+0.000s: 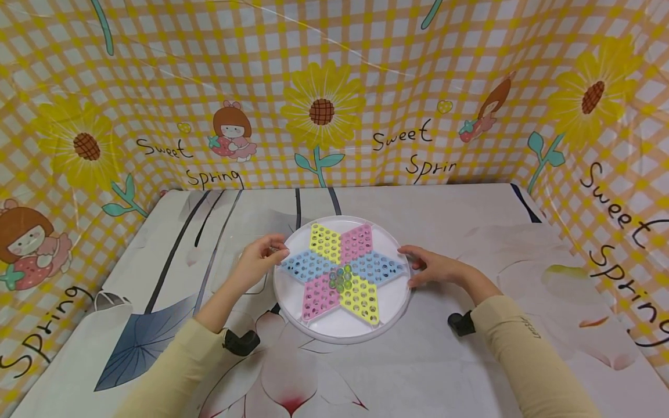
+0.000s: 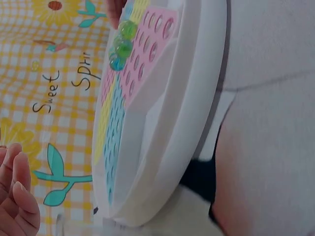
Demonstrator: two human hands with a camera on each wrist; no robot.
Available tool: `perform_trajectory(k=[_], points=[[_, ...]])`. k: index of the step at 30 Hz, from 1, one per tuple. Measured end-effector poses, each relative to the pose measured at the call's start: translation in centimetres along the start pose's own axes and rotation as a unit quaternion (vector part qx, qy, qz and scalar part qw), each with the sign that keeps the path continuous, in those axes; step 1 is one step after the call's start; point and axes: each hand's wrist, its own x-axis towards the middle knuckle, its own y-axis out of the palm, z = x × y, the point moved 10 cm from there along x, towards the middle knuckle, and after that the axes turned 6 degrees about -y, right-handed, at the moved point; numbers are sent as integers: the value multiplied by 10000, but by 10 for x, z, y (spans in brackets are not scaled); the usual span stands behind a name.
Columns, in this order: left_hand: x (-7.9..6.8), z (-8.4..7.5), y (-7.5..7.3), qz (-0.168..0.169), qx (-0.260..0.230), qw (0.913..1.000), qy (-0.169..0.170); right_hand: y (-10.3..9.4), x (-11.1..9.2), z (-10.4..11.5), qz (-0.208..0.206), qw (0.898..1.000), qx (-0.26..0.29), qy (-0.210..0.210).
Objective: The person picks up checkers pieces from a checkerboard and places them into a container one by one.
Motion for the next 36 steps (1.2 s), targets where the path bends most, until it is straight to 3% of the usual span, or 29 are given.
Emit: perform_trajectory(k=[9, 19, 28, 36], points=[[4, -4, 39, 317, -24, 9994, 138, -1, 1, -4, -30, 10000, -38, 62], [5, 5, 75, 734, 54, 9971, -173, -1, 0, -3, -44, 10000, -30, 36], [7, 14, 94, 1019, 484, 9924, -496, 0, 1, -3, -41, 10000, 6, 13], [8, 16, 97, 935, 972, 9887, -659, 0, 2, -5, -38, 10000, 4, 32]])
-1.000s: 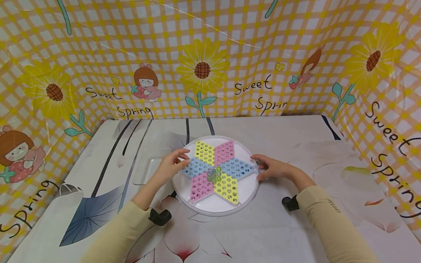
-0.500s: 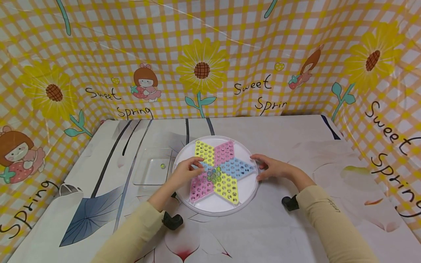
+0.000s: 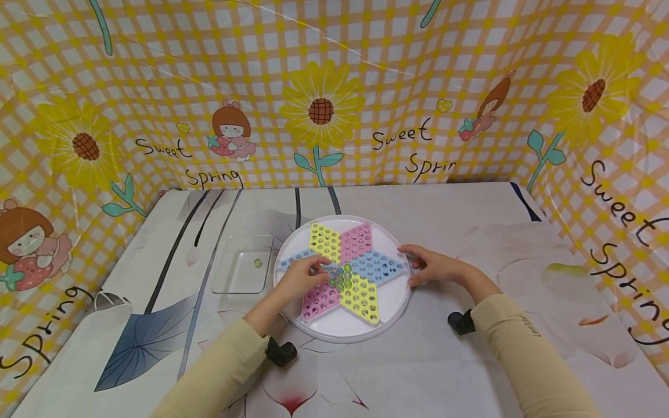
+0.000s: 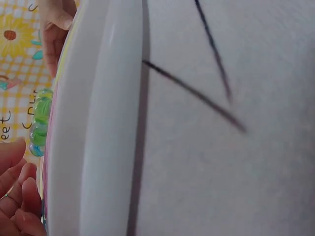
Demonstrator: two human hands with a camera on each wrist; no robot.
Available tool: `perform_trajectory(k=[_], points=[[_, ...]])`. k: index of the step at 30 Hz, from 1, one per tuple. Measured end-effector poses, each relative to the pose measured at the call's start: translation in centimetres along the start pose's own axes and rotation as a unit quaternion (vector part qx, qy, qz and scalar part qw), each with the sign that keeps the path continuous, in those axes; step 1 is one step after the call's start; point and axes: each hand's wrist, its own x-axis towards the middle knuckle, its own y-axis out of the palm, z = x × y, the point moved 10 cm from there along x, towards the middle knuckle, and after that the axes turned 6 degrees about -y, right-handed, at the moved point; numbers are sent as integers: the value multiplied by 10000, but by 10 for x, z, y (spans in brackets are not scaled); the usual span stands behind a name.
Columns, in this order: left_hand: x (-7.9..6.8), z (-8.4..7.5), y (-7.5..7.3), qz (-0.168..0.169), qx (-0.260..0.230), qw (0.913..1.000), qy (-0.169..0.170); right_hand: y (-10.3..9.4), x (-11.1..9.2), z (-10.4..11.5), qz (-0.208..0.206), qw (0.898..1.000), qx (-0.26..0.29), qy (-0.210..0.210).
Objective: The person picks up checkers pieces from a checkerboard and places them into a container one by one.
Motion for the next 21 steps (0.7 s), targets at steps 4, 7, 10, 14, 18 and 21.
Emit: perform_trajectory(k=[4, 7, 10, 14, 18, 21], points=[[1, -1, 2, -57, 363, 9993, -15, 0, 0, 0, 2, 10000, 17, -1], [1, -3, 3, -121, 689, 9976, 14, 0, 1, 0, 0, 10000, 5, 10], [0, -5, 4, -173, 996, 9949, 40, 0, 1, -1, 1, 10000, -24, 22], [-1, -8, 4, -163, 1205, 9926, 54, -1, 1, -3, -4, 9999, -51, 89], [-1, -9, 5, -133, 1285, 9916, 98, -2, 1, -4, -7, 9999, -32, 118], [-1, -8, 6, -78, 1388, 9902, 111, -1, 1, -5, -10, 9999, -24, 120]])
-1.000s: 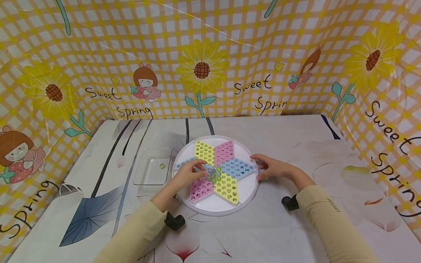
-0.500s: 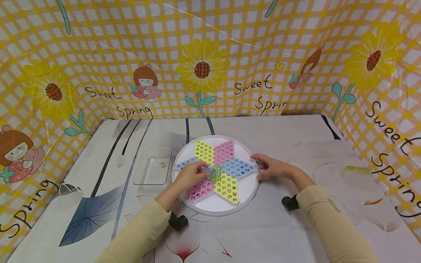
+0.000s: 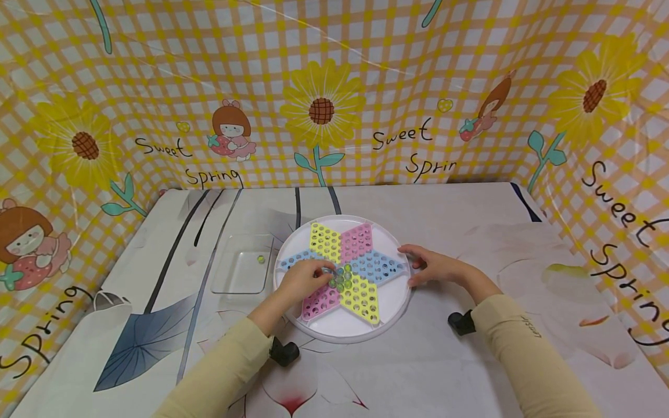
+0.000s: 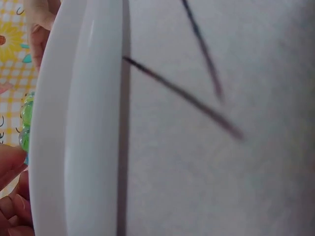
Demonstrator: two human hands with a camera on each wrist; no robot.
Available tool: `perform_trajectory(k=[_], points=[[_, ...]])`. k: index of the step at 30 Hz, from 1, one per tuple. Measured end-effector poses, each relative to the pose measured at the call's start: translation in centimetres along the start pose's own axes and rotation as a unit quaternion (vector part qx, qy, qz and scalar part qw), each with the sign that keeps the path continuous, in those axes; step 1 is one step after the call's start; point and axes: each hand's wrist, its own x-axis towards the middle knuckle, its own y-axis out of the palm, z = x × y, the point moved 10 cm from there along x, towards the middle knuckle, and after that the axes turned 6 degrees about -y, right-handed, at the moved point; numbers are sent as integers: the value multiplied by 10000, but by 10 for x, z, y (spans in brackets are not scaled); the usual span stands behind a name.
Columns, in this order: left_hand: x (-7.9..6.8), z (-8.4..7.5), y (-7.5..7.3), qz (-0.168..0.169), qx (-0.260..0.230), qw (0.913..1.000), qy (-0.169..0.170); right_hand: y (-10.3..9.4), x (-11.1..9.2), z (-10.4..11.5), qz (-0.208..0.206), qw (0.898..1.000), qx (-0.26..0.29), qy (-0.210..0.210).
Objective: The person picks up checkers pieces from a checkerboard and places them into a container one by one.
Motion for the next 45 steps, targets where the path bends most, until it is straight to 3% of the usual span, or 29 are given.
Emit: perform_trajectory(k=[8, 20, 35, 45], points=[[2, 0, 2, 30, 223, 9997, 71, 1, 0, 4, 6, 10000, 7, -84], [3, 3, 2, -62, 57, 10000, -52, 1, 0, 5, 10, 9999, 13, -153], [-1, 3, -9, -231, -950, 9951, 116, 1, 0, 5, 24, 10000, -11, -93], [-7, 1, -30, -703, -1506, 9858, 243, 1, -1, 5, 29, 9999, 1, -122]])
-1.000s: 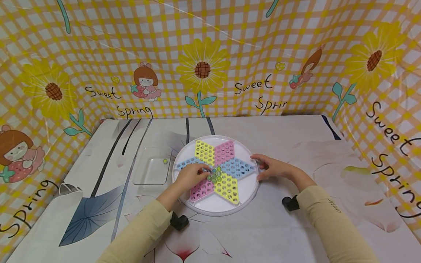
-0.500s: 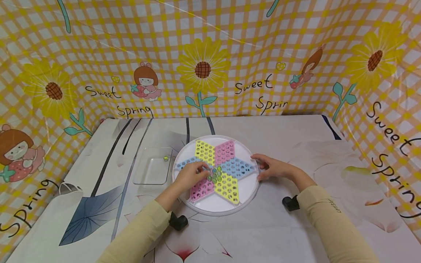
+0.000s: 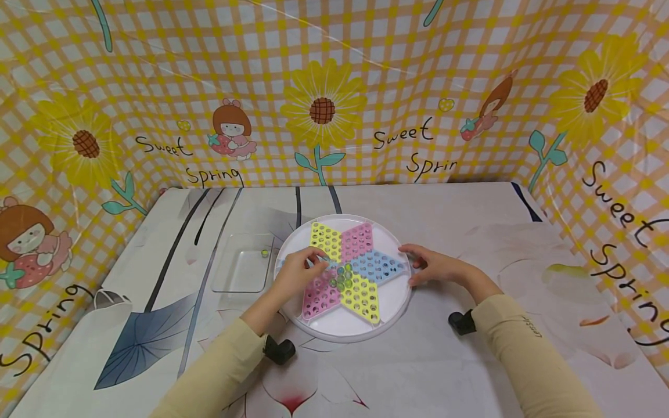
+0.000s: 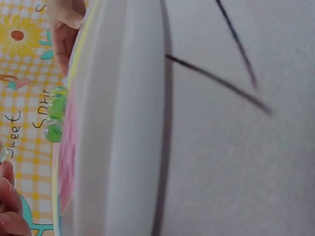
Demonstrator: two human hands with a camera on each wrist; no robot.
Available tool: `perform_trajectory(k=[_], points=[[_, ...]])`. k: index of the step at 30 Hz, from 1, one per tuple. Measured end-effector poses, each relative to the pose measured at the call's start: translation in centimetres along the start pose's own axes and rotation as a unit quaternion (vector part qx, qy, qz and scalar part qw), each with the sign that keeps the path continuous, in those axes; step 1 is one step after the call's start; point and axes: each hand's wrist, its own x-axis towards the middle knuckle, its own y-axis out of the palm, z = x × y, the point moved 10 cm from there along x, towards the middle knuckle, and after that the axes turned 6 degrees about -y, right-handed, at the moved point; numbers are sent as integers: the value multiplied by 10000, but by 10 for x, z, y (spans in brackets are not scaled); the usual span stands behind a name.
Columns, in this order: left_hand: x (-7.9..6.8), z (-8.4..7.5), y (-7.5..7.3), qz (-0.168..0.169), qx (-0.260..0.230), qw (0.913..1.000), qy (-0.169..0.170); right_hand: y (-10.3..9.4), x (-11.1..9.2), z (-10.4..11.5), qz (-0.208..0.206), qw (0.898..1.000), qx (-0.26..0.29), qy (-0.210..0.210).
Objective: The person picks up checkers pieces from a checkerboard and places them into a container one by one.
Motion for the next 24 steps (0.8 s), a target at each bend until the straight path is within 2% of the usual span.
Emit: perform_trajectory(k=[11, 19, 24], points=[[-5, -12, -27, -618, -698, 9943, 508, 0, -1, 1, -6, 10000, 34, 42], [-5, -14, -42, -791, -801, 9915, 648, -1, -1, 1, -5, 10000, -16, 67], [-6, -12, -54, -865, -971, 9898, 585, -1, -1, 0, 11, 10000, -25, 68]])
